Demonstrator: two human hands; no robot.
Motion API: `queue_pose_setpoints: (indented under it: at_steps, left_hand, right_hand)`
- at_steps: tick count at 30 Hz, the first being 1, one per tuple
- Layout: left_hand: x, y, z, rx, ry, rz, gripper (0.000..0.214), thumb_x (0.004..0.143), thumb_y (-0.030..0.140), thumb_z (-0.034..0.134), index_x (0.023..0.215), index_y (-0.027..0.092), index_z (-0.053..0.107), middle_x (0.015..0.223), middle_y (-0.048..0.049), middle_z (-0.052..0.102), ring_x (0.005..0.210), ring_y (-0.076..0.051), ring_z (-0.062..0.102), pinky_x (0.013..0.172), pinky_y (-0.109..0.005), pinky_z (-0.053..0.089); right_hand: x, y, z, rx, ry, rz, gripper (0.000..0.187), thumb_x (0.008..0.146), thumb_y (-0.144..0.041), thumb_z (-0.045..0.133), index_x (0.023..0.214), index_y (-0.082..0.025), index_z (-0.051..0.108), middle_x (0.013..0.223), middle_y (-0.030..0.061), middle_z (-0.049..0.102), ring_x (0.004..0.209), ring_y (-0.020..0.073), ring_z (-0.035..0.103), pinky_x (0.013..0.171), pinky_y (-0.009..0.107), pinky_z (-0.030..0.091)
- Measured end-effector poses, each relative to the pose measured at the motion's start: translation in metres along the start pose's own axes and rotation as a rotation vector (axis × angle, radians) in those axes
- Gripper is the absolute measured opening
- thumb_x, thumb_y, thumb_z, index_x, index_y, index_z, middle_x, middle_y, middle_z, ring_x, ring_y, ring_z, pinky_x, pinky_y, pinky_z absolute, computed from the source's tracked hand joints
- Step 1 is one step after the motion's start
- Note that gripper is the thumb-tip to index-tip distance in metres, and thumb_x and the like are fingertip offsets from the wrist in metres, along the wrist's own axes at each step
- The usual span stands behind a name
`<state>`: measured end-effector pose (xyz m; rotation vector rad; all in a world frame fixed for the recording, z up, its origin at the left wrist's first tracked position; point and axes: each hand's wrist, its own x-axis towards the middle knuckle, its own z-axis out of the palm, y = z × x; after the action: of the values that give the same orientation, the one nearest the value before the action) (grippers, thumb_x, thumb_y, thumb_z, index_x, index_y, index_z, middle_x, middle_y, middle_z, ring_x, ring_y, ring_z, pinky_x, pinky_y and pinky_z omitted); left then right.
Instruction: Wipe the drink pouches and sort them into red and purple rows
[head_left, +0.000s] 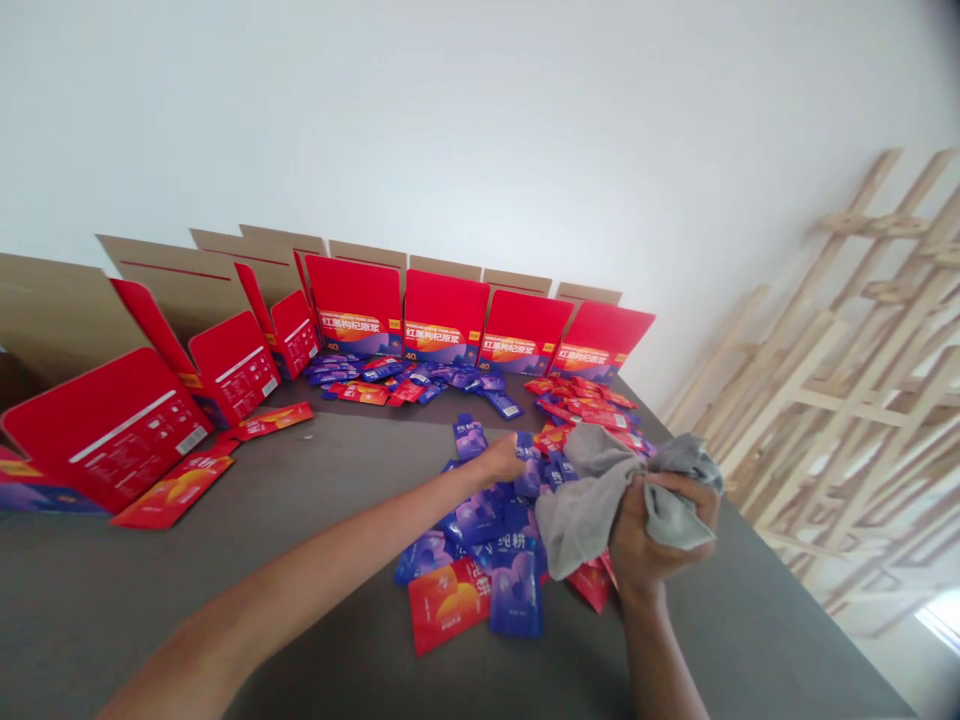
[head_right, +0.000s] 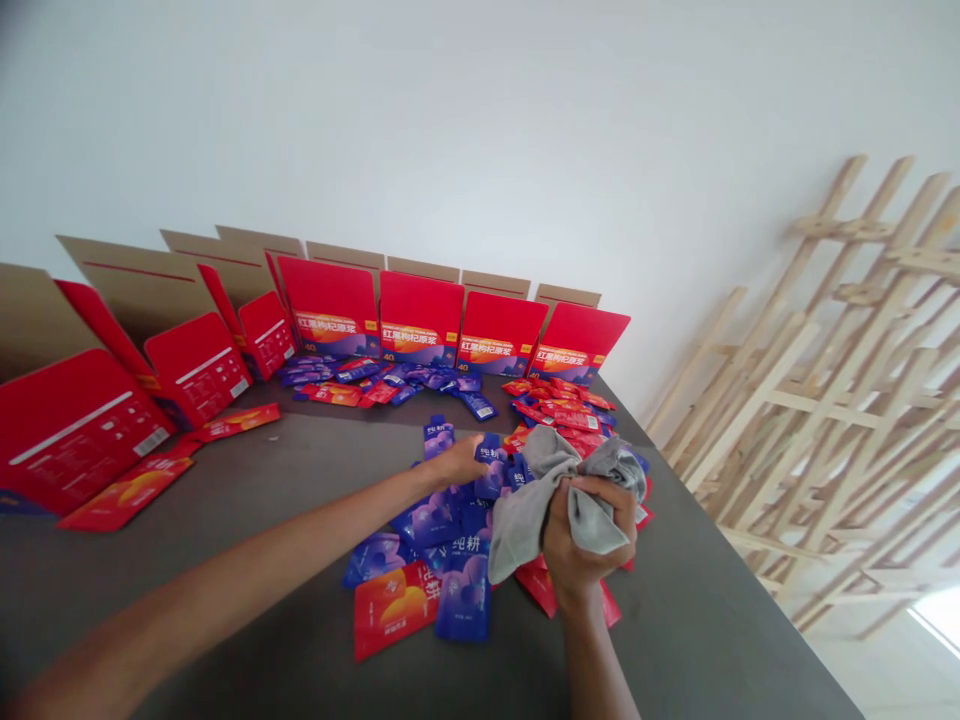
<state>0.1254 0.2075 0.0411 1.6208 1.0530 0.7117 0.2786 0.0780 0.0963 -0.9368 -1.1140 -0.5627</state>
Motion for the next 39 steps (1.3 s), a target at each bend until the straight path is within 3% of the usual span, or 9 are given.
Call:
queue_pose_setpoints:
  at_steps: [3,8,12,16,20,27,33,37,39]
  left_hand:
    - [0.0,-0.004,-0.003,0.247,-0.085,-0.029,0.035,0.099,0.04,0.068,0.126,0.017,0.066,0.127,-0.009,0.069,0.108,-0.024,0.07,0.092,-0.045,0.061]
    - [0.001,-0.004,-0.021,0.543,-0.086,0.036,0.029,0.101,0.04,0.066,0.122,0.02,0.069,0.13,-0.0091,0.069,0.112,-0.024,0.068,0.099,-0.046,0.059]
    - [0.011,-0.009,-0.045,0.718,-0.016,0.067,0.034,0.1,0.039,0.067,0.127,0.019,0.067,0.135,-0.0106,0.067,0.12,-0.026,0.066,0.103,-0.051,0.056]
    - [0.02,-0.027,-0.072,0.847,0.099,0.022,0.039,0.1,0.039,0.067,0.133,0.019,0.064,0.138,-0.0116,0.064,0.12,-0.027,0.066,0.102,-0.052,0.057]
    - [0.018,-0.046,-0.085,0.896,0.116,0.036,0.04,0.1,0.039,0.067,0.135,0.019,0.063,0.14,-0.0119,0.063,0.123,-0.028,0.065,0.104,-0.053,0.056]
    - [0.001,-0.058,-0.067,0.845,0.008,0.159,0.038,0.103,0.04,0.06,0.134,0.02,0.065,0.143,-0.0124,0.064,0.137,-0.031,0.056,0.116,-0.058,0.044]
    - [-0.004,-0.058,-0.035,0.713,-0.092,0.264,0.046,0.103,0.041,0.052,0.145,0.024,0.06,0.145,-0.0119,0.064,0.14,-0.028,0.055,0.119,-0.046,0.043]
    - [0.011,-0.051,-0.037,0.648,-0.091,0.306,0.046,0.102,0.04,0.057,0.144,0.023,0.061,0.148,-0.0115,0.062,0.142,-0.025,0.054,0.122,-0.04,0.041]
    - [0.023,-0.049,-0.045,0.636,-0.075,0.287,0.041,0.102,0.039,0.06,0.139,0.021,0.063,0.146,-0.0121,0.063,0.136,-0.026,0.059,0.119,-0.045,0.045]
  right_hand:
    - [0.002,-0.001,-0.002,0.01,-0.013,-0.006,0.017,0.085,-0.02,0.081,0.085,-0.02,0.064,0.079,0.0016,0.064,0.071,0.0186,0.063,0.07,0.035,0.054]
    - [0.0,-0.003,-0.003,0.025,-0.038,0.02,0.015,0.084,-0.019,0.079,0.086,-0.019,0.064,0.079,0.0027,0.066,0.073,0.02,0.065,0.069,0.036,0.056]
    - [0.0,-0.002,0.0,0.045,-0.041,-0.008,0.014,0.083,-0.016,0.078,0.085,-0.018,0.065,0.077,0.0013,0.066,0.069,0.0178,0.064,0.065,0.032,0.056]
    - [0.0,-0.001,0.002,0.066,-0.043,-0.004,0.013,0.083,-0.015,0.078,0.084,-0.018,0.065,0.076,0.0015,0.066,0.067,0.0173,0.065,0.064,0.031,0.055]
    - [-0.003,0.002,0.0,0.07,-0.073,-0.031,0.014,0.082,-0.014,0.079,0.085,-0.019,0.066,0.077,0.0007,0.067,0.067,0.0173,0.066,0.066,0.031,0.056]
    - [-0.006,0.001,-0.003,0.071,-0.102,-0.039,0.014,0.081,-0.013,0.079,0.084,-0.019,0.067,0.079,0.0014,0.068,0.069,0.0186,0.067,0.065,0.032,0.056]
    - [-0.006,-0.001,-0.002,0.067,-0.104,-0.044,0.014,0.081,-0.013,0.08,0.084,-0.021,0.068,0.078,0.0018,0.068,0.07,0.0191,0.068,0.067,0.033,0.058]
    - [-0.006,-0.001,-0.004,0.051,-0.121,-0.041,0.013,0.083,-0.015,0.079,0.085,-0.02,0.067,0.079,0.0009,0.068,0.068,0.0185,0.067,0.067,0.034,0.058]
    - [-0.005,-0.001,-0.005,0.046,-0.122,-0.041,0.012,0.083,-0.016,0.078,0.084,-0.019,0.067,0.078,0.0008,0.068,0.067,0.0181,0.067,0.065,0.033,0.057]
